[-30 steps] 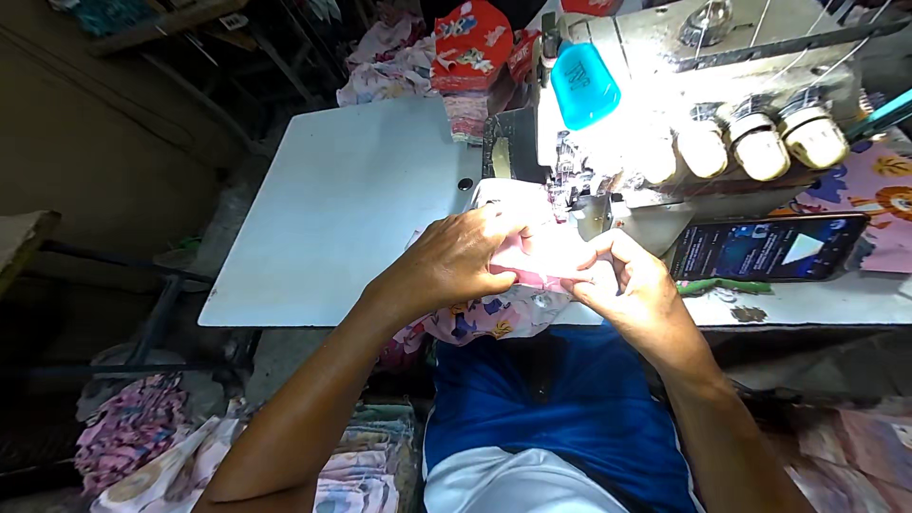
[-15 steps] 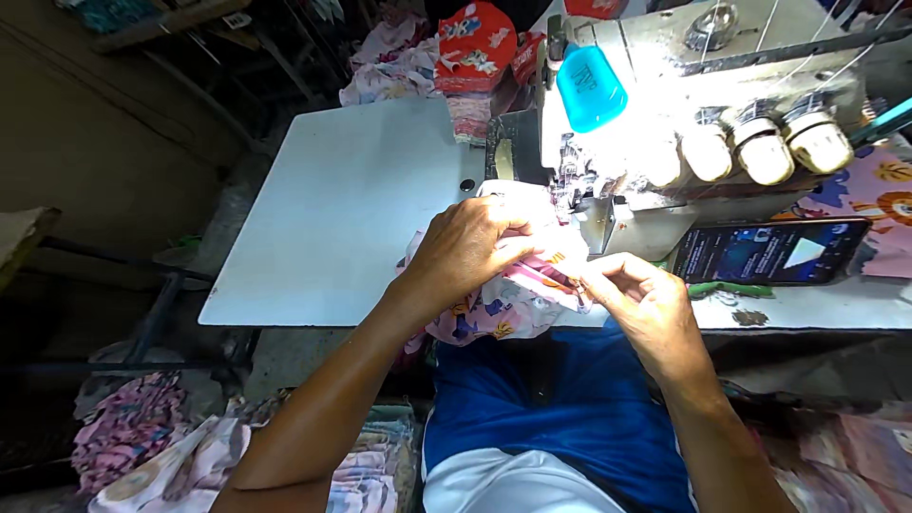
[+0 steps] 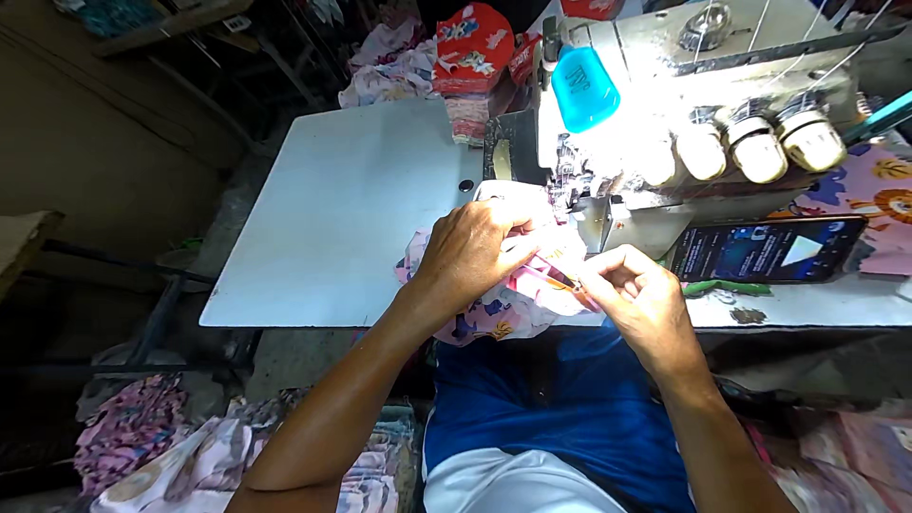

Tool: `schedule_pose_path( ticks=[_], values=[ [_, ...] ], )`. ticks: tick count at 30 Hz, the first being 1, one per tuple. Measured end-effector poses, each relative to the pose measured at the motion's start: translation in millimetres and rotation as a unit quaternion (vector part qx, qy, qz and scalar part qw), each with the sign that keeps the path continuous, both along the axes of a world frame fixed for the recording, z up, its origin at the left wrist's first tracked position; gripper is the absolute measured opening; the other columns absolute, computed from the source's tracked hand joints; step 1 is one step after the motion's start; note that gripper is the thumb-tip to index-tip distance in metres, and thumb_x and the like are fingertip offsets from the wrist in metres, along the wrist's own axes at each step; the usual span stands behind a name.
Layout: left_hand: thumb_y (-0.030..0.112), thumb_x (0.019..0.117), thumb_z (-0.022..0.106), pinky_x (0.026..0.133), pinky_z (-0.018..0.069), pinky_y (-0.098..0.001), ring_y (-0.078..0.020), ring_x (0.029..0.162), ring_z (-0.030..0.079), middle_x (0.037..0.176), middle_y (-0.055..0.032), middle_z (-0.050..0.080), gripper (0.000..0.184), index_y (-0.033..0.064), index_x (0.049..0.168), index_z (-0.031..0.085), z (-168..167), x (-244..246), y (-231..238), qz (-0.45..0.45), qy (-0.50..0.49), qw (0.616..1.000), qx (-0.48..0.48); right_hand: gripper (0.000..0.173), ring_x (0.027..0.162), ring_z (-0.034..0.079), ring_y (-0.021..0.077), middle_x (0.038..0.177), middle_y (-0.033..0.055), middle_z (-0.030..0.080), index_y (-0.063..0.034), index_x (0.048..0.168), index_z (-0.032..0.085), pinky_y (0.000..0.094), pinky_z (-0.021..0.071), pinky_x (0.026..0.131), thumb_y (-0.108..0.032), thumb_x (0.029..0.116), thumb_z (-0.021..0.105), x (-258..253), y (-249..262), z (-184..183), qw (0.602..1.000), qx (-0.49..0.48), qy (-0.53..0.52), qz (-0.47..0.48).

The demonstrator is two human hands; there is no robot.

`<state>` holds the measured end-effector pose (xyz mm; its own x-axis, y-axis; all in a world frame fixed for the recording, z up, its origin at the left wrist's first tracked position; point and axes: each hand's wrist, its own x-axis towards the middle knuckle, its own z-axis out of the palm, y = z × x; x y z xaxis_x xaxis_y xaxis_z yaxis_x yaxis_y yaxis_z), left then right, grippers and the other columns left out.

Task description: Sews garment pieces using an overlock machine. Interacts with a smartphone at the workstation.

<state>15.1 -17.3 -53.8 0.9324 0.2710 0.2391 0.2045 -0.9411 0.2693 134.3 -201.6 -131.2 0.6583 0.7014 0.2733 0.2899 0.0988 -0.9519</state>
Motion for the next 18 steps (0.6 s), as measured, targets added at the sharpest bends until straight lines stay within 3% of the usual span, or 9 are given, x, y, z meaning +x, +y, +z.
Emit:
schedule_pose_path(
  ticks=[9,18],
  values=[
    [0.029,0.0940,0.063,0.063,0.0434,-0.0368,-0.0167,0.074,0.061,0.076,-0.0009,0.061,0.017,0.0150,0.087,0.070,-5.6,-4.1,2.2,0.013,-0.010,1.000,-0.014,0.005,0.064,0.059,-0.0026,0.078,-0.0073,0.067,-0.0124,0.096,0.069,0.0124,0.0477,0.057,-0.012,0.0916,0.071,3.7,2.5,-1.2,1.000,-0.006,-0.010,-0.024],
    [0.029,0.0930,0.065,0.064,0.0450,-0.0390,-0.0191,0.076,0.062,0.078,-0.0027,0.062,0.017,0.0136,0.089,0.070,-6.2,-2.9,0.7,0.022,-0.003,1.000,-0.016,0.008,0.063,0.059,-0.0023,0.078,-0.0070,0.067,-0.0122,0.095,0.066,0.0125,0.0485,0.057,-0.011,0.0905,0.072,3.3,5.5,-3.9,0.999,0.011,-0.019,-0.033]
  ],
)
